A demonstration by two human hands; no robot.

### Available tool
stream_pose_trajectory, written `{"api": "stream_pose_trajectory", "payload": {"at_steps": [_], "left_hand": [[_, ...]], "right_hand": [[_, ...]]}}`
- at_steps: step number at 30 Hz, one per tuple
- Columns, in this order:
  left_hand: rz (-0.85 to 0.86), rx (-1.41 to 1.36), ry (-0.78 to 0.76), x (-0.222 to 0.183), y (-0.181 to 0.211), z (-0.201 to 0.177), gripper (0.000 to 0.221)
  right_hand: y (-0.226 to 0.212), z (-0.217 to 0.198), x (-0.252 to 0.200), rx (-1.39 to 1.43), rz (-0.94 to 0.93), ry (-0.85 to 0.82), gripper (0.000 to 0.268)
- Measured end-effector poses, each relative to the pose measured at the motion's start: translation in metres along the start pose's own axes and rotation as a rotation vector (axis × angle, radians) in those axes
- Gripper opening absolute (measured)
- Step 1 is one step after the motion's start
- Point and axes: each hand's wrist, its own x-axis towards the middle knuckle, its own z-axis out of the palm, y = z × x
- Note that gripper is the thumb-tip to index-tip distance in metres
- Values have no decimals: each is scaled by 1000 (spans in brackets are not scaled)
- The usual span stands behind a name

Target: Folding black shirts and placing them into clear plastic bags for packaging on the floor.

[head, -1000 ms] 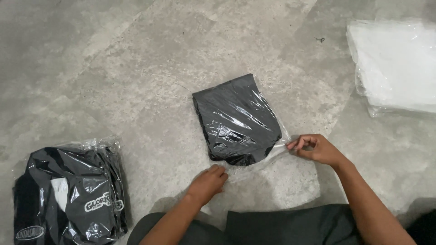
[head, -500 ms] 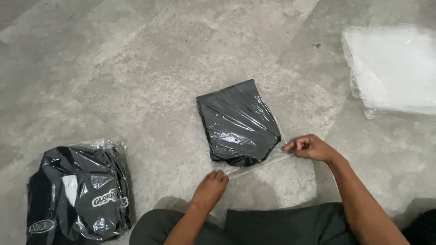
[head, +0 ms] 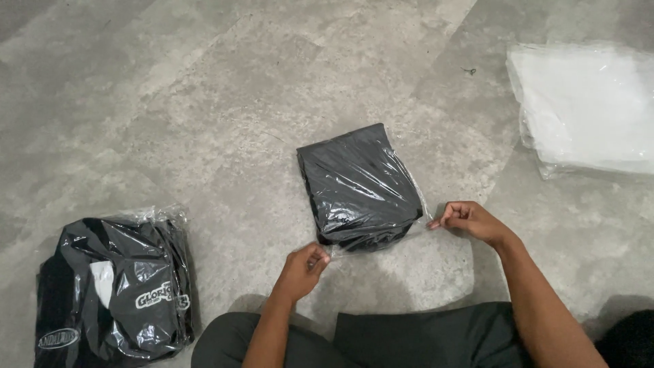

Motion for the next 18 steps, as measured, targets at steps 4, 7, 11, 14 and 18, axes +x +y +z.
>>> {"api": "stream_pose_trajectory", "payload": {"at_steps": [4, 7, 11, 14, 18], "left_hand": [[-202, -31, 83, 7, 19, -2, 12], [-353, -94, 147, 11, 31, 0, 13], [-447, -23, 196, 19, 20, 9, 21], [-484, 21, 217, 22, 18, 12, 23], [-538, 83, 242, 25, 37, 10, 26]], "right_hand": [[-37, 27, -10, -74, 74, 191, 8], [-14, 18, 0, -170, 100, 250, 8], [22, 10, 15, -391, 118, 388, 13], [34, 16, 26, -532, 118, 441, 15], [27, 28, 25, -715, 117, 459, 16]]}}
